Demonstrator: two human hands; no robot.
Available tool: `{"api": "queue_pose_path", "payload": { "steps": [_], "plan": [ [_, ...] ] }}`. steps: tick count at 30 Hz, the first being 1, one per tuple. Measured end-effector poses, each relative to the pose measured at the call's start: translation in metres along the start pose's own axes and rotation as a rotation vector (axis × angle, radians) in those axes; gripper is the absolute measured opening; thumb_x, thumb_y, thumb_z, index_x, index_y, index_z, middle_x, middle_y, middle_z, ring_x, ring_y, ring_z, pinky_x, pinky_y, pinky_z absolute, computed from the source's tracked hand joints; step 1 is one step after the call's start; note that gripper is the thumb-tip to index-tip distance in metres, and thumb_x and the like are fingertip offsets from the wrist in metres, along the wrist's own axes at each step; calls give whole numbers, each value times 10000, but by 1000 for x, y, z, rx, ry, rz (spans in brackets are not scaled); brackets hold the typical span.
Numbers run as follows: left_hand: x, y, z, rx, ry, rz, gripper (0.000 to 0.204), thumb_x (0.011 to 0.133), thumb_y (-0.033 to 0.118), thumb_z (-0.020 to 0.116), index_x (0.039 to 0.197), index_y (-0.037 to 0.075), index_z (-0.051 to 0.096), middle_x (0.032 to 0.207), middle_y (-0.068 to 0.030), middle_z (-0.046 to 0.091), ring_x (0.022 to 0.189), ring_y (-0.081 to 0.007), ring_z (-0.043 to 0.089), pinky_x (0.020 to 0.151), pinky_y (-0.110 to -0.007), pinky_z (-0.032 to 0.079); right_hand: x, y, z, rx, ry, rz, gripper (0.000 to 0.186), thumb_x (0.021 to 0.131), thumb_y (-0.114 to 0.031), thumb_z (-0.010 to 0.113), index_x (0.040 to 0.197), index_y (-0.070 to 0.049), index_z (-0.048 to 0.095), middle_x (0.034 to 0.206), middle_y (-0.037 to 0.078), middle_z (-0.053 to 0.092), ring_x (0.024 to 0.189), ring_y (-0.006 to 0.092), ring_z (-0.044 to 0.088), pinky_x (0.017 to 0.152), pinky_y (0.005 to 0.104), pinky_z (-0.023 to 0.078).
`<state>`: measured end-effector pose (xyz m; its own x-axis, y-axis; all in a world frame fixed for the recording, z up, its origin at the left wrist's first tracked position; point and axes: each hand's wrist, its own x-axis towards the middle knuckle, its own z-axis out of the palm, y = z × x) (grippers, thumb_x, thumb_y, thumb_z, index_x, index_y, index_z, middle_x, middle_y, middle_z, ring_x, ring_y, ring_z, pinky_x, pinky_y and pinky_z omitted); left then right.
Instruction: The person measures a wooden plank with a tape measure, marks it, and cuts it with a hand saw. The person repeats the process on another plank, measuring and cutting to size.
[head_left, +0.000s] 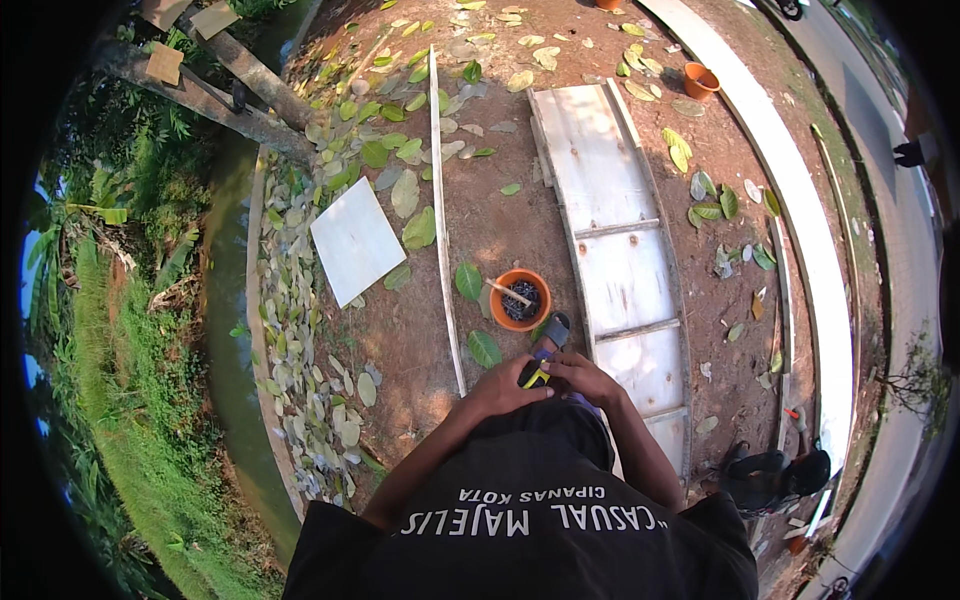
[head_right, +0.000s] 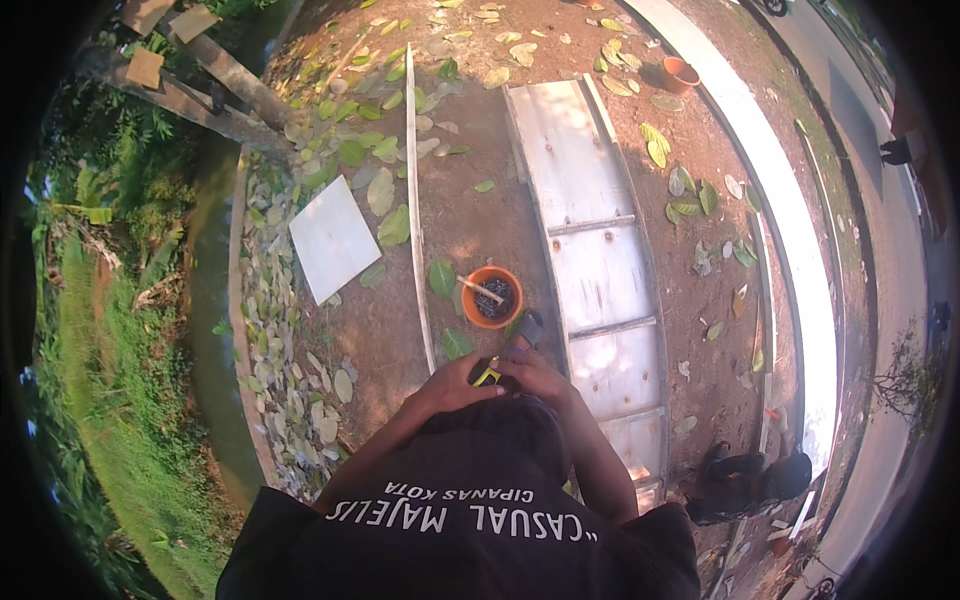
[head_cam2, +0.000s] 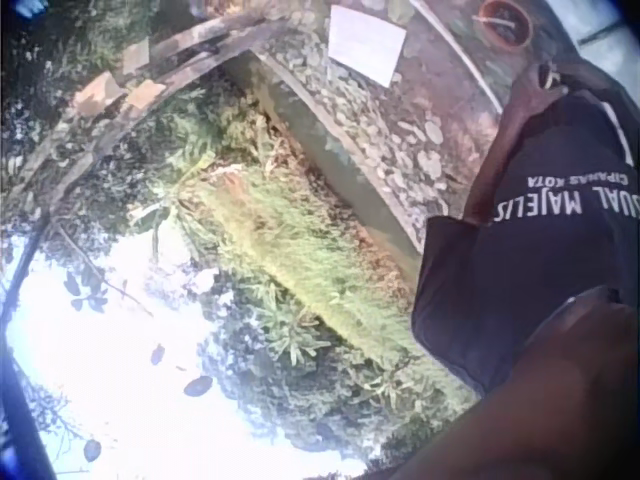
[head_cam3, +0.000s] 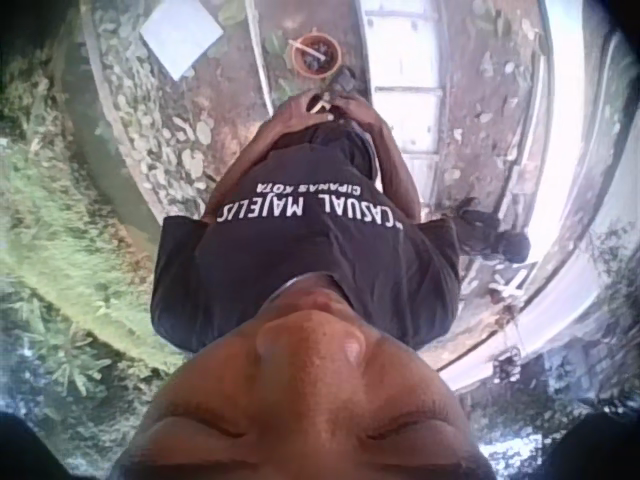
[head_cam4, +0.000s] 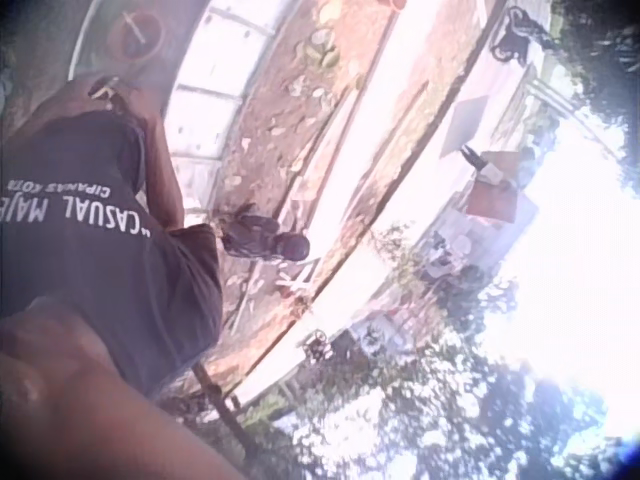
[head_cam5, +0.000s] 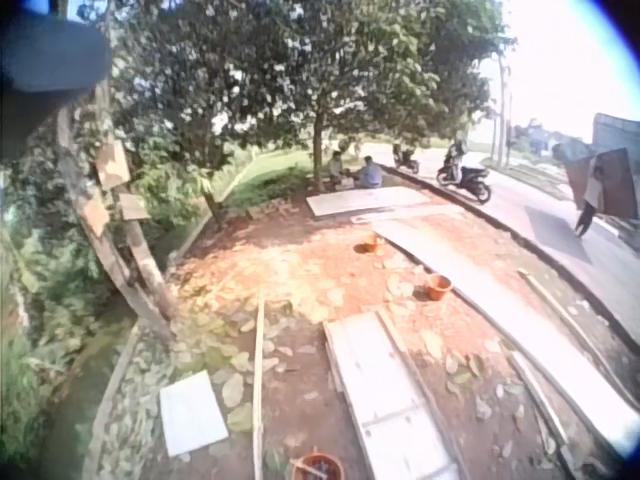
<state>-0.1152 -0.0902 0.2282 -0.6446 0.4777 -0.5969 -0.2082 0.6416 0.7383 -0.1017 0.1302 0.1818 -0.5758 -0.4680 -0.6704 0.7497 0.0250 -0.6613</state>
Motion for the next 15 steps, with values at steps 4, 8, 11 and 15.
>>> {"api": "queue_pose_path", "payload": {
  "steps": [4,8,11,15],
  "plan": [
    [20,-2,-41,-34,221,-213,675,800,471,809,1221,-27,636,1153,-251,704,1089,-397,692,940,-451,523,28,-19,-41,-119,211,-74,364,1014,-319,659,1168,10,681,945,99,736,833,156,692,741,314,548],
    [31,-50,-62,55,365,-344,679,775,422,834,1217,-50,627,1118,-279,702,1057,-402,699,928,-465,527,48,-7,-96,-519,570,-150,425,965,-352,682,1116,44,701,985,152,760,910,197,724,817,357,566],
    [47,-44,-74,200,331,-332,696,760,416,839,1219,-61,625,1148,-292,695,1097,-441,679,941,-478,523,75,38,-151,-76,602,41,420,931,-344,699,1107,36,727,986,156,762,911,239,723,824,378,561],
    [75,-54,-96,465,-14,-227,818,783,466,807,1342,-57,519,1303,-297,635,1234,-458,610,1043,-499,485,110,84,-163,-362,682,143,479,893,-385,694,1146,21,735,1102,242,747,1051,364,720,916,435,547]
  ]
}}
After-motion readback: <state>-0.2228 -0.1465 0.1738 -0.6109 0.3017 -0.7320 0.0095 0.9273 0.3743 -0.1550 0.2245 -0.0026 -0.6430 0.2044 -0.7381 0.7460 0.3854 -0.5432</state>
